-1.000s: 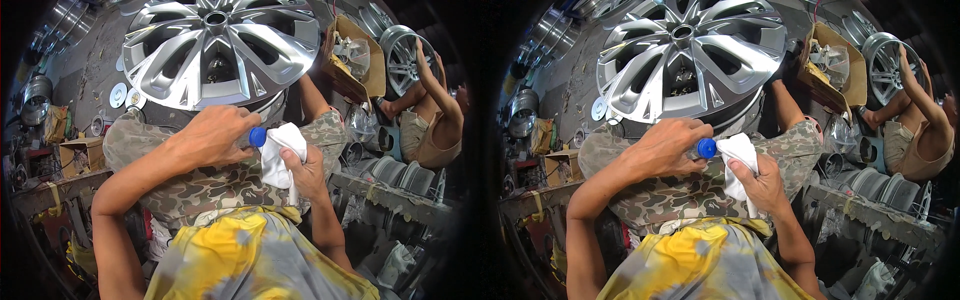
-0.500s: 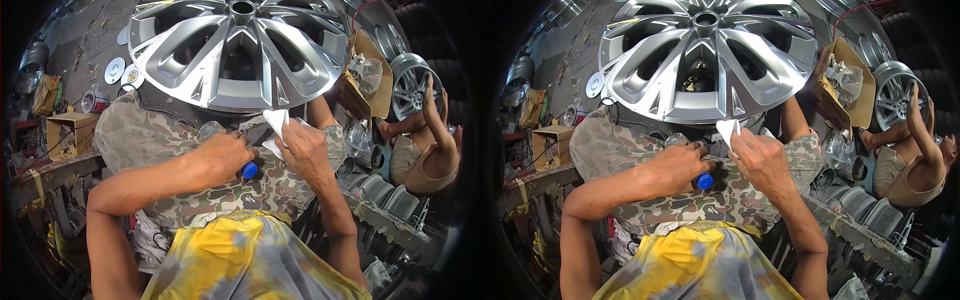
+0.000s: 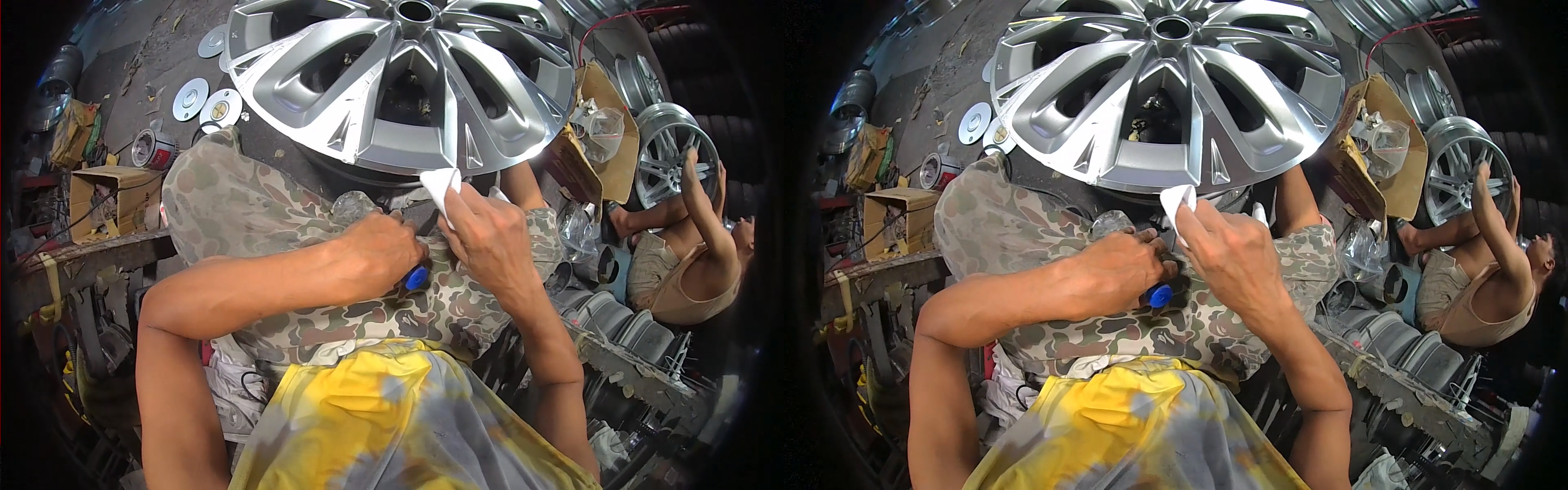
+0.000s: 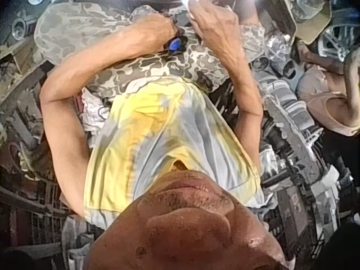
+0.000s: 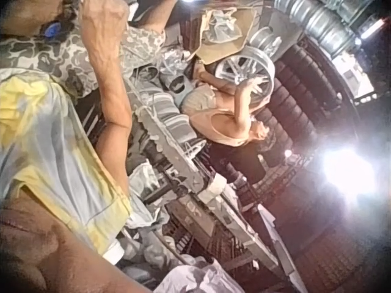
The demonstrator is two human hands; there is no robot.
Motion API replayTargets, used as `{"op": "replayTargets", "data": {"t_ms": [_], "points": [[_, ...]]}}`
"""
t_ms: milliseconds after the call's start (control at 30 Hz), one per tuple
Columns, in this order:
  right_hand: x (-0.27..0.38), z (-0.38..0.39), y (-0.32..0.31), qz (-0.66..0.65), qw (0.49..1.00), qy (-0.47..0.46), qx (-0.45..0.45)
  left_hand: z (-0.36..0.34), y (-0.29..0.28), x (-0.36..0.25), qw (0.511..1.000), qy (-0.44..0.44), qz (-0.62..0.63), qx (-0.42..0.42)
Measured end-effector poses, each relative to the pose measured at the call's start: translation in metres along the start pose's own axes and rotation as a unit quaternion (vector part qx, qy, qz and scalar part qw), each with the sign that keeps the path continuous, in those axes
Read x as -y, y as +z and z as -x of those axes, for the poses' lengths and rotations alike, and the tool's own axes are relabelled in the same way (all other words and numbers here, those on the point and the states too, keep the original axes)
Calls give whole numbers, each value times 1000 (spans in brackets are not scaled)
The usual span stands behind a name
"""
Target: Repairing surface damage on a car wheel rim by applying filler putty with a spatula and cleaning with a wet cloth.
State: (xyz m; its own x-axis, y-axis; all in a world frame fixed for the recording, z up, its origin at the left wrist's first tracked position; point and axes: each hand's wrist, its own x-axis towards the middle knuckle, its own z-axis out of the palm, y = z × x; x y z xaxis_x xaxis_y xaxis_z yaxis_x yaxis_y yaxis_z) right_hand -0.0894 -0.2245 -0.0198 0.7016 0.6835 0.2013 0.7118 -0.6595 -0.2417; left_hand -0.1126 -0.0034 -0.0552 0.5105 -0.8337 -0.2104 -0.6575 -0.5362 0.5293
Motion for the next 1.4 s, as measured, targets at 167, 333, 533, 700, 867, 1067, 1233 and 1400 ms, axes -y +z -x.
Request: {"op": "replayTargets", "data": {"t_ms": [167, 333, 533, 700, 867, 1067, 1233, 1400], "points": [[-2, 5, -5, 19, 1000, 8, -11, 0, 4, 4, 1000, 3, 30, -2], [7, -8, -3, 27, 999, -12, 24, 3, 12, 6, 994, 35, 18, -106], [2, -5, -12, 44, 998, 4, 35, 3, -4, 2, 997, 18, 49, -54], [4, -11, -9, 29, 999, -13, 44, -1, -7, 1, 999, -12, 42, 12], [7, -15, -12, 65, 996, -22, 56, 3, -7, 0, 999, -14, 42, 0], [7, -17, -21, 88, 993, -34, 68, 2, -5, 3, 999, 0, 43, -12], [10, -20, -13, 69, 995, -33, 70, 6, -2, 5, 996, 43, 24, -73], [7, -19, -18, 80, 994, -43, 56, 2, -2, 4, 998, 10, 50, -27]]}}
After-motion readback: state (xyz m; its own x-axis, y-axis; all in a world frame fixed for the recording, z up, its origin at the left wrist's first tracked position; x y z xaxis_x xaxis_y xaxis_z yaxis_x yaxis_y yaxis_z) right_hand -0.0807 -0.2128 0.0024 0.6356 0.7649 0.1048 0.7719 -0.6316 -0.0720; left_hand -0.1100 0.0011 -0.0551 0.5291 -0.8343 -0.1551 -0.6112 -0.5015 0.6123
